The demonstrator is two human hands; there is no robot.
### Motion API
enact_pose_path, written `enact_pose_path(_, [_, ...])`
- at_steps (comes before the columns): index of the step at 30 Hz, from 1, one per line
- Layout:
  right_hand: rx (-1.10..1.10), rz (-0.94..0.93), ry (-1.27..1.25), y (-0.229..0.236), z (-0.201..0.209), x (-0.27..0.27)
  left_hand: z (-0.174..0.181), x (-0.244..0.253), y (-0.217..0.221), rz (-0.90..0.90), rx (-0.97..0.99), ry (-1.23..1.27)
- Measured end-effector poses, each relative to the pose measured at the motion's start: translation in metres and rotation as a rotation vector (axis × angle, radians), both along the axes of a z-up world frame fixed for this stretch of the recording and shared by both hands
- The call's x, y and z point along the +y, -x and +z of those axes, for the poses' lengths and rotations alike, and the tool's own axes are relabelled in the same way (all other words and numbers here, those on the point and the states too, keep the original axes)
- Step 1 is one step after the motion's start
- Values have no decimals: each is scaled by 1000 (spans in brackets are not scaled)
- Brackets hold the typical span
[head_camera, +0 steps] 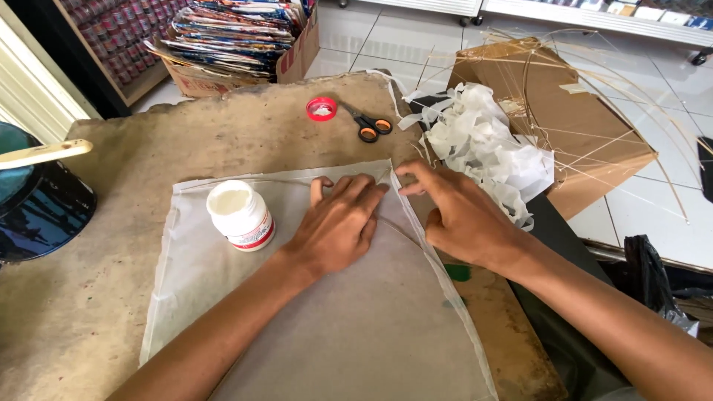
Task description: Assembling a kite by applying glue to the edges of the paper and folding them over the bamboo frame.
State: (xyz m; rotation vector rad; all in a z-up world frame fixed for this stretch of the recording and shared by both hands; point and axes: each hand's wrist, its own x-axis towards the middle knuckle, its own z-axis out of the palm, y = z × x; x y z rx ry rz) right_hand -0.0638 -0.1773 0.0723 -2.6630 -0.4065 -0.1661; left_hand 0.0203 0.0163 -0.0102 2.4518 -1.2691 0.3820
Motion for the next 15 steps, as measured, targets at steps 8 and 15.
enact_pose_path(8, [102,13,9,5,8,4,7,-2,-5,-43,70,-110])
enact_pose_path(15, [60,65,-73,-13,-20,-12,9,-2,-4,-26,70,-141])
